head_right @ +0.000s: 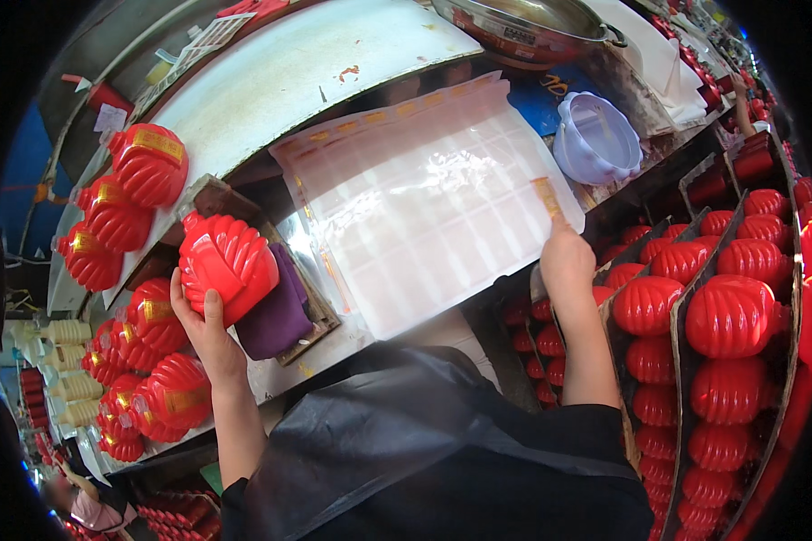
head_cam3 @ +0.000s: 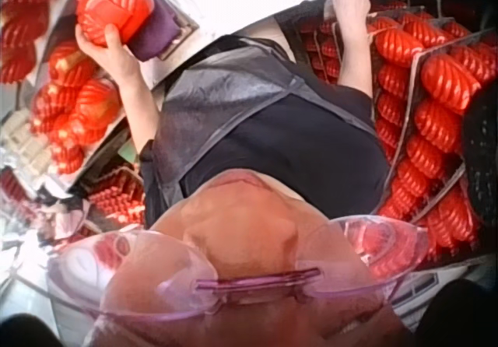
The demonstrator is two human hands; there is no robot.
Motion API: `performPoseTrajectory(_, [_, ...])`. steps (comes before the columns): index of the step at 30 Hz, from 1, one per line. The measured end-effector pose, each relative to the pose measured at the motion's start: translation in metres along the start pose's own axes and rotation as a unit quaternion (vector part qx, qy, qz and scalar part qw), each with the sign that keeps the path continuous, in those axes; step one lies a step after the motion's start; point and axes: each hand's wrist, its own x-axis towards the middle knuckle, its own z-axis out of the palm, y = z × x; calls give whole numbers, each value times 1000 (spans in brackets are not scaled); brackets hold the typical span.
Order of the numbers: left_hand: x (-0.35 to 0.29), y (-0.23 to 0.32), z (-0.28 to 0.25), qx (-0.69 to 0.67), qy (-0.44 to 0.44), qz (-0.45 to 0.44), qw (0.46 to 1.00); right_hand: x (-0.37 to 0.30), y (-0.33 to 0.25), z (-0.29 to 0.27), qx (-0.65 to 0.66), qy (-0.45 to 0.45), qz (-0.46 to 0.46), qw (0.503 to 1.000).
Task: The person repeatedly picks up red plastic bottles, applies a gold label to each bottle's body, smooths the label, and places the labeled bottles on a table. The person then moves the labeled bottles to a green tray and arranges them in rows.
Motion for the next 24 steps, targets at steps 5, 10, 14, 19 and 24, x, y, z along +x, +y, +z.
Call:
performPoseTrajectory(5, [1,1,-1,1,-5,-2,1000,-33,-13,-21,44,-71,-95,992])
performPoseTrajectory(10, [4,5,-3,-3,-14,-20,1000,-43,-4,-19,101,15,-202,974])
performPoseTrajectory(14, [8,5,-7,-25,-12,-28,999,-47,-3,-18,112,59,-304,944])
performPoseTrajectory(19, [9,7,-10,16,-23,-10,1000,-38,-38,-43,318,-139,-173,922])
performPoseTrajectory(24, [10,13,-11,-20,-27,-46,998,10,-142,-79,450,-440,-92,772])
